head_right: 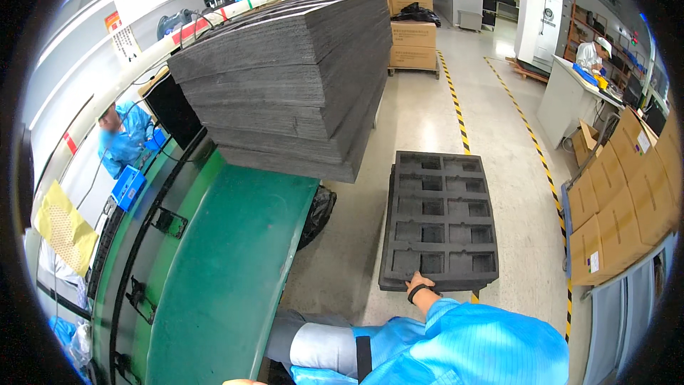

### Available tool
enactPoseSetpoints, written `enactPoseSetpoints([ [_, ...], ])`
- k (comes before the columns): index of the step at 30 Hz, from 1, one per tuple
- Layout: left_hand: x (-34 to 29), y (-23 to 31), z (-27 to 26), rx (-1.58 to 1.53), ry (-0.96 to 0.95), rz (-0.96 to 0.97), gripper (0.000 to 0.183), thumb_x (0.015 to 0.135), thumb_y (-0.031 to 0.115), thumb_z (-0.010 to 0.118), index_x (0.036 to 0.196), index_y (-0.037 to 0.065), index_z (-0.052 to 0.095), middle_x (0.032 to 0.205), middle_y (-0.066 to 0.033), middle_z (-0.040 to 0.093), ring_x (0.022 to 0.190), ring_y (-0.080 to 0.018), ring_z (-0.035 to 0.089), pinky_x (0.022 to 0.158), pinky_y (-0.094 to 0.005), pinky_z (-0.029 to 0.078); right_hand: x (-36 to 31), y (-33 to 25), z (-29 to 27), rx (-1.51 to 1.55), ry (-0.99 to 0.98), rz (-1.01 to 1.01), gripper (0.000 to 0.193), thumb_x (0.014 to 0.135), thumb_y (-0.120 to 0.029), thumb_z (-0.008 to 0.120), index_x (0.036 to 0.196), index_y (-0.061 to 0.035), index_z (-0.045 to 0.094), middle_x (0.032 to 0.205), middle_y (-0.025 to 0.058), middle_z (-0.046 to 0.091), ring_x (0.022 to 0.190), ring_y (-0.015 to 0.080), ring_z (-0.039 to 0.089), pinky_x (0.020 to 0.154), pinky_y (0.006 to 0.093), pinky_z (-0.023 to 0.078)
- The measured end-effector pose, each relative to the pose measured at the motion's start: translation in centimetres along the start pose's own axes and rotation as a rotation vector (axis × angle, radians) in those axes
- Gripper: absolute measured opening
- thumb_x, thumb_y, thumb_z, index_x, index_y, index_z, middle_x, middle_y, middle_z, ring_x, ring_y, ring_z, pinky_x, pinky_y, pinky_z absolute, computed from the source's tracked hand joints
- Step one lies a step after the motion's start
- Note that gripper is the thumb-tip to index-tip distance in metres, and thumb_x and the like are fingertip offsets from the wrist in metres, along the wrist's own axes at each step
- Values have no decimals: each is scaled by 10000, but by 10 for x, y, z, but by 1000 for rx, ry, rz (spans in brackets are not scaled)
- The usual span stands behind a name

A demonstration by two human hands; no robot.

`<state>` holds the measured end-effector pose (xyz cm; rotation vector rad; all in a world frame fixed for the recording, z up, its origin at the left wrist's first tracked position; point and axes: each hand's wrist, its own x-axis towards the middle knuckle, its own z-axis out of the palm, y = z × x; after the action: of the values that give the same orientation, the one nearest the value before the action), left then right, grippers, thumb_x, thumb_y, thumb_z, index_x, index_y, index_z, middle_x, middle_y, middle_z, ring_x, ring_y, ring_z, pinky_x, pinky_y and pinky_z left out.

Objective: Assembling and inspecting handheld electronic terminals in a factory assembly line.

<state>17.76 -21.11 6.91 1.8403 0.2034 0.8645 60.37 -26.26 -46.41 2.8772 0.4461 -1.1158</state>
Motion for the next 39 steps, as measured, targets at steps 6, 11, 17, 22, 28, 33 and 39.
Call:
enactPoseSetpoints([
  [6, 6, -15, -7, -18, 14, -3, 448, 791, 170, 710, 1163, -50, 589, 1244, -289, 505, 918, -344, 628, 799, -418, 518, 2, 2, 8, -108, 9, -80, 626, 965, -407, 563, 1458, -93, 341, 1457, 203, 408, 1313, 341, 467, 1048, 409, 438],
  [11, 9, -24, -13, 3, 29, -12, 444, 798, 167, 710, 1162, -55, 585, 1256, -286, 502, 919, -335, 629, 800, -418, 516, -3, 5, 34, 132, 12, -44, 572, 975, -402, 545, 1436, -100, 390, 1423, 191, 466, 1287, 324, 496, 1024, 384, 469],
  [17, -2, -23, -18, 24, 39, -31, 448, 803, 137, 702, 1186, -50, 564, 1280, -277, 484, 958, -325, 614, 850, -421, 496, -39, -40, 11, 1799, -130, 258, 474, 935, -317, 590, 1368, -162, 474, 1388, 100, 484, 1255, 313, 455, 922, 450, 505],
  [22, -4, -26, -18, -31, 69, -35, 467, 815, 130, 691, 1226, -38, 546, 1310, -267, 459, 990, -303, 604, 885, -408, 476, -130, -135, -126, 1634, -522, -88, 373, 838, -305, 679, 1143, -124, 564, 1122, 39, 591, 934, 198, 578, 806, 364, 509],
  [28, -4, -25, -10, -22, 82, 24, 470, 812, 111, 676, 1240, -31, 545, 1310, -259, 468, 993, -288, 604, 892, -389, 472, -368, -240, -408, 561, 1320, -1660, 545, 803, -126, 725, 1309, -102, 525, 1321, 136, 513, 1259, 303, 479, 1043, 431, 408],
  [33, -1, -12, -4, 110, 32, -2, 482, 754, 52, 643, 1222, -35, 567, 1315, -257, 490, 999, -318, 616, 883, -410, 509, -395, -331, -502, -155, 1858, -1337, 799, 746, -208, 763, 1441, -54, 399, 1407, 187, 445, 1344, 340, 389, 1162, 518, 211],
  [39, -18, -2, -6, 141, 58, -14, 478, 783, 68, 649, 1242, -32, 559, 1329, -242, 485, 1003, -289, 614, 897, -389, 497, -374, -394, -524, -272, 1931, -1188, 788, 726, -239, 745, 1416, -34, 425, 1252, 195, 518, 1225, 326, 466, 1132, 494, 263],
])
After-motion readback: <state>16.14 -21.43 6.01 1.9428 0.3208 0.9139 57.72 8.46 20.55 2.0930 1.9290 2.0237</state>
